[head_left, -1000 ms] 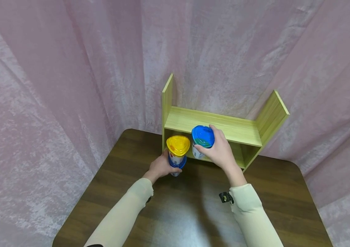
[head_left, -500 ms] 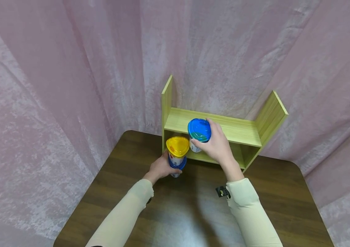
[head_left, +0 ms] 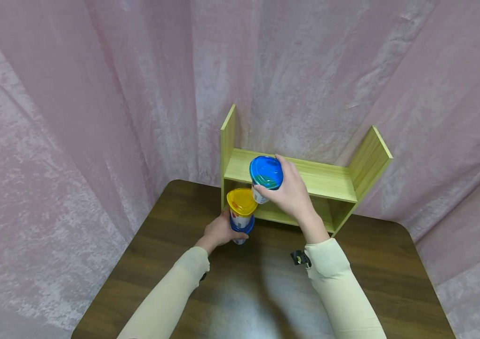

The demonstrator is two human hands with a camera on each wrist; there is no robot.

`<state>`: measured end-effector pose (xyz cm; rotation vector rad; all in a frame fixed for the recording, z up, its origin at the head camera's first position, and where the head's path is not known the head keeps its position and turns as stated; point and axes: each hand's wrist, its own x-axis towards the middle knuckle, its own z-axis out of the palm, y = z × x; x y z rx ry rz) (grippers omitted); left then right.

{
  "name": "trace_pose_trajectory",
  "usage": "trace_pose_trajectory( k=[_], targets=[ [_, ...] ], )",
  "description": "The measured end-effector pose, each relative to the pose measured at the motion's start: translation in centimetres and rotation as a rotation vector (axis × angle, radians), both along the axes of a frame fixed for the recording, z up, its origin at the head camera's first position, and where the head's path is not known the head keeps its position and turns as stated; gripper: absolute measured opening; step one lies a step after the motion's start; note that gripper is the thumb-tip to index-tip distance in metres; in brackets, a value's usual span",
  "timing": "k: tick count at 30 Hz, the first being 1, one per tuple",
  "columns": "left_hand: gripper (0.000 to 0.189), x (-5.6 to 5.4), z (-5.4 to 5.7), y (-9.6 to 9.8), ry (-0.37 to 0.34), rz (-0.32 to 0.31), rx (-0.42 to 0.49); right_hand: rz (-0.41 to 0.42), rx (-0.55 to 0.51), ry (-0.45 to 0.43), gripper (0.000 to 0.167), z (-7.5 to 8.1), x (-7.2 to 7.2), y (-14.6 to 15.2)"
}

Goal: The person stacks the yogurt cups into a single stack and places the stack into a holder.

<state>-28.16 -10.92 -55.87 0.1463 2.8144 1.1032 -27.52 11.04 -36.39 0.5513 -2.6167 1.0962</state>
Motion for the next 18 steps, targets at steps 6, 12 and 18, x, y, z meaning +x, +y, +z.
trace_pose_trajectory(
  k=[6, 12, 18],
  targets=[
    [0.107, 0.1, 0.1, 0.0, 0.005, -0.006, -0.012, 0.028, -0.014, 0.003, 0.094, 0.7, -0.3, -0.9],
    [0.106, 0.1, 0.3, 0.0, 0.0, -0.02, -0.016, 0.054, -0.02, -0.009, 0.094, 0.6, -0.6, -1.7],
    [0.106, 0.1, 0.3, 0.1, -0.003, -0.025, 0.002, 0.075, -0.009, -0.025, 0.094, 0.1, -0.8, -2.3]
  ],
)
